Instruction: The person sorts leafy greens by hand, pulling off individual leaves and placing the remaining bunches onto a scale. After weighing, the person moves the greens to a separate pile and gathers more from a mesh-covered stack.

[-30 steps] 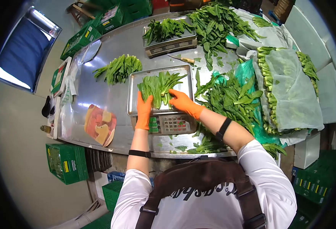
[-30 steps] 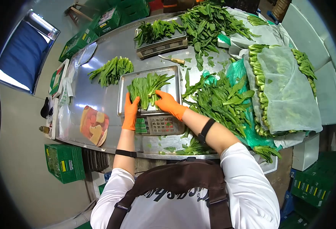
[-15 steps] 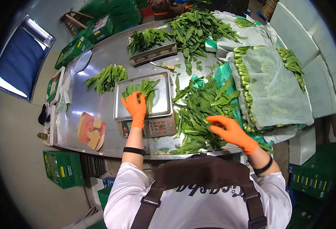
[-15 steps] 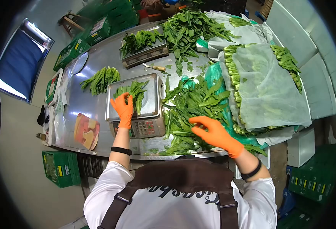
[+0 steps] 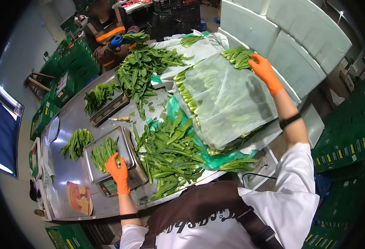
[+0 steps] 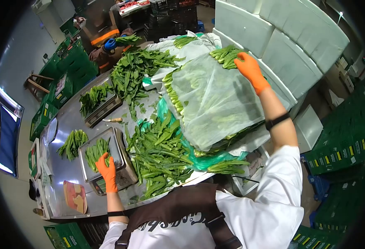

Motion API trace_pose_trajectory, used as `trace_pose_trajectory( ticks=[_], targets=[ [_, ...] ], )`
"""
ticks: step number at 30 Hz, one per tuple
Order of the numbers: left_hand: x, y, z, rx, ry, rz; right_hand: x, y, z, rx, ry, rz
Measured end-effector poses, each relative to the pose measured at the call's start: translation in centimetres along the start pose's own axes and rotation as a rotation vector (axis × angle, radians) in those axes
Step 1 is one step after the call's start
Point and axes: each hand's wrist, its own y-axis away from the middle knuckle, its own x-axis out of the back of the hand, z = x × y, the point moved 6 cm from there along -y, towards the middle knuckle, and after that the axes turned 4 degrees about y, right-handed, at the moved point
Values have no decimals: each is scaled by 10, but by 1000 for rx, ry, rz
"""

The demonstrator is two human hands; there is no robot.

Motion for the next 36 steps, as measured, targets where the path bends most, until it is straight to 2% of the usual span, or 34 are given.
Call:
trace_pose_trajectory(
  ticks=[2,3,6,7,9,10,12,13,14,16,18,20,22,24,26,28,29,31,32,34,35,36],
  targets=[
    [3,9,32,41,200,-2,-26,-32,2,4,88,-21],
    [5,17,48,-13,232,51,-43,-48,2,3,177,-46],
    [9,43,79,2,292,17,-90,-76,-2,-204,381,-189],
    [13,54,87,43,301,-3,-95,-75,-17,-198,373,-187],
    [18,76,89,118,304,-25,-97,-71,-30,-319,569,-221],
    [20,90,85,156,295,-25,-107,-81,-29,-328,564,-216],
    [30,112,76,269,265,-29,-135,-99,-14,-417,647,-335],
    [36,120,77,265,259,-42,-125,-97,-27,-316,645,-273],
    [43,127,76,340,269,-13,-113,-102,-19,-324,645,-280],
    [49,139,70,415,274,14,-88,-121,-15,6,435,-252],
    [51,146,63,463,286,74,-20,-110,-5,-67,398,-211],
    [45,142,65,464,304,70,-10,-125,88,-87,352,-240],
    [35,132,74,463,331,72,30,-75,82,-185,385,-515],
    [19,116,91,424,363,6,12,-52,104,-90,509,-636],
    [4,102,102,389,367,-18,-14,-29,100,-239,309,-837],
    [-10,86,121,244,389,-116,-42,-29,108,-132,417,-424],
    [-11,78,137,192,391,-132,-71,-34,127,-136,414,-423],
    [-18,71,147,147,391,-148,-102,-54,165,-260,539,-280],
    [-22,70,150,106,393,-161,-97,-53,160,-263,538,-278],
    [-30,73,152,100,446,-161,-79,-44,142,-396,445,-441],
    [-32,75,156,96,456,-178,-67,-43,142,-399,445,-440],
    [-33,78,158,95,466,-195,-59,-41,140,-346,314,-467]
  ],
)
